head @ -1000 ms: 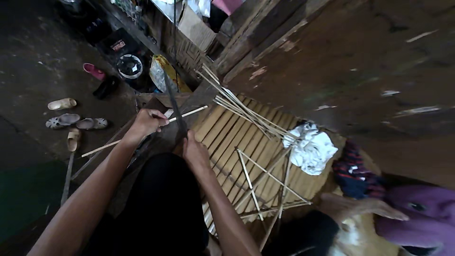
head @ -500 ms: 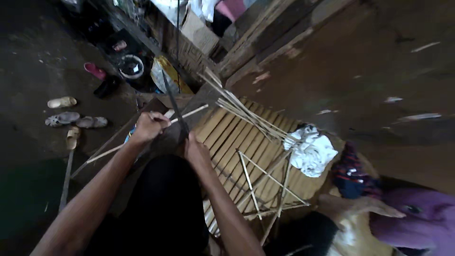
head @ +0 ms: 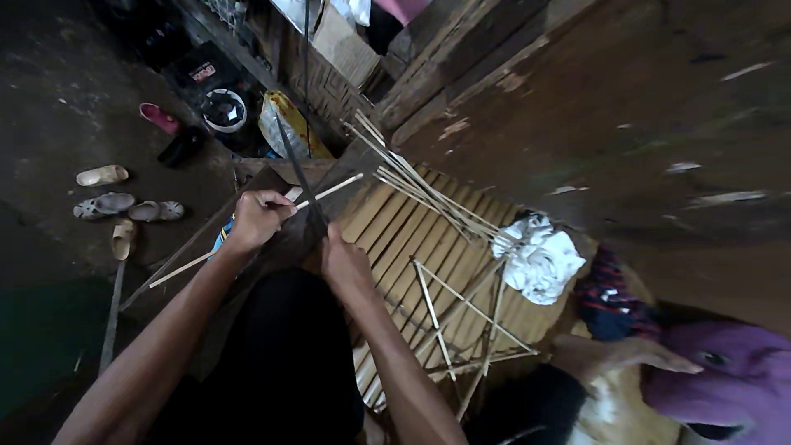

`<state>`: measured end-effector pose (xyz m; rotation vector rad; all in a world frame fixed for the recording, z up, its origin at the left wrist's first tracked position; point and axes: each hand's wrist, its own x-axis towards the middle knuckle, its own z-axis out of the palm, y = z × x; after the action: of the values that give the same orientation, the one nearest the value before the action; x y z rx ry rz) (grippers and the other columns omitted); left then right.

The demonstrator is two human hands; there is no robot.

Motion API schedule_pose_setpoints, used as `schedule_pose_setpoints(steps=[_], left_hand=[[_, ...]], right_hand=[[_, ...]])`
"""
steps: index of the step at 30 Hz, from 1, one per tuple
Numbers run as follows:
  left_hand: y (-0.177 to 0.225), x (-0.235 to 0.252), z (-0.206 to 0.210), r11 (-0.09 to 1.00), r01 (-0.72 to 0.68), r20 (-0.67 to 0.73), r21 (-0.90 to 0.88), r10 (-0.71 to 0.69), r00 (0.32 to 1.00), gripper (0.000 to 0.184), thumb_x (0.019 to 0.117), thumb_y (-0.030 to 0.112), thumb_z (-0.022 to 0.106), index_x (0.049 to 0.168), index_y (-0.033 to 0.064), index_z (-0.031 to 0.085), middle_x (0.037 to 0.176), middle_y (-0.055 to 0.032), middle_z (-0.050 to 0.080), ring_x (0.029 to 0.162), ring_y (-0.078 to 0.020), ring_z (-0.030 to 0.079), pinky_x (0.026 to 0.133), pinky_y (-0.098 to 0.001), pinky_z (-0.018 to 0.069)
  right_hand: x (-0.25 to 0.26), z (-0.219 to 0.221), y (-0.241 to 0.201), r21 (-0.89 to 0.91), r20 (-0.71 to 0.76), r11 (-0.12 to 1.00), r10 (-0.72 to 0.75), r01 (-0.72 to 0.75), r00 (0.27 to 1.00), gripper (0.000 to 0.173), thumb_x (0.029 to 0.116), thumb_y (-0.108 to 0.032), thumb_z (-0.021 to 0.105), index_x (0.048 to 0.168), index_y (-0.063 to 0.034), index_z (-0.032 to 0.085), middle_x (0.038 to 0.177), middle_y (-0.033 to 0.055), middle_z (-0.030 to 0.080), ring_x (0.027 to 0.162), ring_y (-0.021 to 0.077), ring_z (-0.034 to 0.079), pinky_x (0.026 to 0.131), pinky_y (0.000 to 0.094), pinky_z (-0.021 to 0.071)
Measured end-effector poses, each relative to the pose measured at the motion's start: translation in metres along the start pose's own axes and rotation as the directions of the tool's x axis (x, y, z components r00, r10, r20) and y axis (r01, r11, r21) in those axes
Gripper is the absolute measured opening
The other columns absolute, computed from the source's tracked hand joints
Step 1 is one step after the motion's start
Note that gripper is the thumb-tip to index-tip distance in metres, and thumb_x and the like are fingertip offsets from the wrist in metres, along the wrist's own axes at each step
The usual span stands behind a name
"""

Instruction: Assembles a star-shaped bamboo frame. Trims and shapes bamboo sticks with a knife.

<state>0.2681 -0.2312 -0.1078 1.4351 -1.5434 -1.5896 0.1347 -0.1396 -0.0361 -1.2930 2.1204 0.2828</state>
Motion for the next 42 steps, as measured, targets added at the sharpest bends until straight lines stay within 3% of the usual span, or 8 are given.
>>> schedule_pose_setpoints(steps=[8, 13, 18, 24, 28, 34, 39, 42], left_hand=[[-0.009, 0.007, 0.001, 0.998, 0.043, 0.012, 0.042, -0.043, 0.999, 0.006, 0.0932, 0.005, 0.073, 0.097, 0.0012, 0.074, 0.084, -0.0065, 0.069, 0.060, -0.0074, 0.056, 0.060, -0.0272, 0.0510], [0.010, -0.006, -0.004, 0.998, -0.044, 0.001, 0.041, 0.044, 0.999, 0.005, 0.0931, 0.005, 0.073, 0.097, 0.0019, 0.073, 0.083, -0.0032, 0.069, 0.058, -0.0035, 0.056, 0.057, -0.0217, 0.0496], [-0.003, 0.008, -0.001, 0.988, -0.011, 0.005, 0.155, 0.011, 1.000, 0.008, 0.0942, 0.009, 0.073, 0.099, 0.0025, 0.075, 0.092, -0.0111, 0.073, 0.071, -0.0183, 0.064, 0.070, -0.0425, 0.0552], [0.012, -0.002, -0.001, 0.992, -0.082, -0.034, 0.100, 0.086, 0.996, 0.004, 0.0928, 0.008, 0.074, 0.095, 0.0056, 0.075, 0.083, -0.0022, 0.071, 0.060, -0.0050, 0.058, 0.059, -0.0254, 0.0519], [-0.004, 0.007, 0.002, 0.980, -0.051, -0.005, 0.192, 0.053, 0.999, 0.011, 0.0957, 0.011, 0.071, 0.100, 0.0018, 0.076, 0.094, -0.0146, 0.074, 0.081, -0.0260, 0.069, 0.079, -0.0519, 0.0561], [0.007, 0.001, -0.002, 0.988, -0.088, -0.032, 0.125, 0.092, 0.995, 0.007, 0.0938, 0.012, 0.074, 0.096, 0.0058, 0.076, 0.084, -0.0038, 0.071, 0.061, -0.0078, 0.059, 0.061, -0.0291, 0.0526], [-0.003, 0.008, 0.001, 0.975, -0.027, -0.013, 0.222, 0.031, 0.999, 0.012, 0.0960, 0.014, 0.071, 0.101, 0.0048, 0.077, 0.096, -0.0138, 0.074, 0.086, -0.0278, 0.070, 0.082, -0.0553, 0.0541], [-0.005, 0.006, 0.005, 0.985, 0.046, 0.021, 0.168, -0.050, 0.999, 0.013, 0.0972, 0.015, 0.071, 0.105, 0.0050, 0.075, 0.093, -0.0103, 0.072, 0.072, -0.0177, 0.063, 0.071, -0.0413, 0.0545]], right_hand=[[0.016, 0.014, 0.005, 0.004, 0.043, 1.000, 0.009, -0.009, 0.999, 0.042, 0.1123, -0.024, 0.038, 0.152, -0.0098, 0.040, 0.113, 0.0230, 0.071, 0.111, 0.0409, 0.069, 0.096, 0.0540, 0.0524], [-0.001, 0.001, 0.004, 0.040, -0.036, 0.999, -0.014, 0.015, 0.999, 0.036, 0.1115, -0.026, 0.042, 0.143, -0.0082, 0.047, 0.098, 0.0215, 0.071, 0.098, 0.0413, 0.071, 0.086, 0.0553, 0.0555], [0.021, 0.014, 0.006, 0.008, 0.011, 1.000, -0.003, 0.002, 1.000, 0.044, 0.1108, -0.024, 0.042, 0.152, -0.0095, 0.041, 0.115, 0.0236, 0.071, 0.109, 0.0419, 0.069, 0.094, 0.0555, 0.0536], [0.004, 0.005, 0.009, 0.007, -0.097, 1.000, -0.030, 0.031, 0.995, 0.039, 0.1114, -0.024, 0.042, 0.148, -0.0090, 0.043, 0.097, 0.0212, 0.072, 0.094, 0.0421, 0.072, 0.083, 0.0552, 0.0565], [0.021, 0.014, 0.007, -0.028, 0.002, 1.000, -0.006, 0.006, 1.000, 0.046, 0.1095, -0.020, 0.043, 0.154, -0.0110, 0.038, 0.117, 0.0219, 0.070, 0.108, 0.0409, 0.070, 0.092, 0.0555, 0.0547], [0.002, 0.000, 0.002, 0.007, -0.040, 1.000, 0.013, -0.012, 0.999, 0.040, 0.1117, -0.025, 0.041, 0.149, -0.0112, 0.042, 0.102, 0.0212, 0.072, 0.101, 0.0416, 0.071, 0.088, 0.0550, 0.0550], [0.023, 0.017, 0.007, 0.022, 0.011, 1.000, 0.007, -0.007, 1.000, 0.044, 0.1110, -0.022, 0.041, 0.154, -0.0120, 0.037, 0.112, 0.0223, 0.071, 0.108, 0.0414, 0.069, 0.093, 0.0551, 0.0538], [0.017, 0.016, 0.008, 0.022, 0.015, 0.999, 0.030, -0.030, 0.999, 0.042, 0.1121, -0.024, 0.038, 0.153, -0.0127, 0.038, 0.108, 0.0228, 0.071, 0.105, 0.0422, 0.070, 0.091, 0.0566, 0.0544]])
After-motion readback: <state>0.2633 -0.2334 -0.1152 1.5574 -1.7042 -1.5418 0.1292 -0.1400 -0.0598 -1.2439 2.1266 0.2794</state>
